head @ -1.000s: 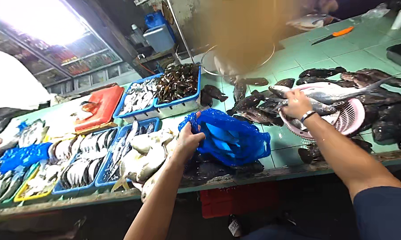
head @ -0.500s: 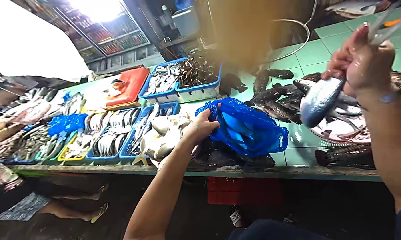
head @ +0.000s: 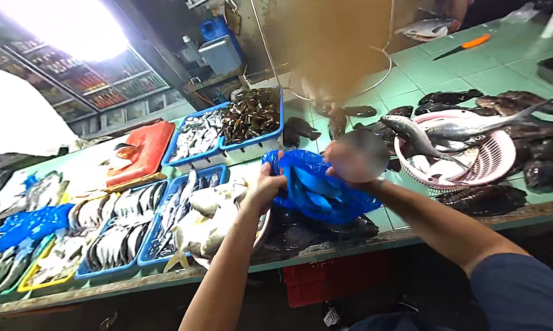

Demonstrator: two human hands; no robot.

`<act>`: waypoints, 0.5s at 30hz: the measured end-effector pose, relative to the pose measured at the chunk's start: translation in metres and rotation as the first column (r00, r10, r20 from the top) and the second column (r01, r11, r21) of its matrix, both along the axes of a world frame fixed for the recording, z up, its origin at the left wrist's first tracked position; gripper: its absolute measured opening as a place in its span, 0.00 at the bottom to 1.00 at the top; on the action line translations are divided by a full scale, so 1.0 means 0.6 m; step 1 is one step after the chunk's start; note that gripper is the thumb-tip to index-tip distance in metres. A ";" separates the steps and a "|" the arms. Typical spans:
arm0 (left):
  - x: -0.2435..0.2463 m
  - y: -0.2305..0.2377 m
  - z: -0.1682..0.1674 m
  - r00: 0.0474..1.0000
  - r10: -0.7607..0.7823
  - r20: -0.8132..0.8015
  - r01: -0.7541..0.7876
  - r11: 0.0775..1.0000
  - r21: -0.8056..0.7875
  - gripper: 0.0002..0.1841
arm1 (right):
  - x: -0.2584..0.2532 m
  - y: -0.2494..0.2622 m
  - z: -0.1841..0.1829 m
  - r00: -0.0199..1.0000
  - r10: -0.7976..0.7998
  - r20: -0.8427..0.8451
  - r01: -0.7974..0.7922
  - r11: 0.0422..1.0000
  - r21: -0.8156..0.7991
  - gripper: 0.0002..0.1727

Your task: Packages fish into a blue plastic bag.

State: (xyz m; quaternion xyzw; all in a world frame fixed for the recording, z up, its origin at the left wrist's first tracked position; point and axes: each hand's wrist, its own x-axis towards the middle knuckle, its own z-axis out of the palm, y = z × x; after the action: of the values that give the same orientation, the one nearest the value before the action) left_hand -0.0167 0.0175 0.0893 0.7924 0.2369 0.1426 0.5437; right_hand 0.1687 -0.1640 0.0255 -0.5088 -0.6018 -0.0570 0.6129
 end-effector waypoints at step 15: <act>-0.020 -0.047 0.005 0.992 0.123 -0.029 -0.123 0.992 0.002 0.36 | 0.367 -0.235 -0.126 0.739 -0.667 0.093 0.544 0.510 -0.667 0.43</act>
State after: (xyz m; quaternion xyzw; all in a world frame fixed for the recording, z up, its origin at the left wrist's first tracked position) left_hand -0.0289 -0.0109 0.0923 0.7784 0.2931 0.1645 0.5302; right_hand 0.3887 -0.3051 -0.0503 -0.8701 -0.3082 -0.0084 0.3845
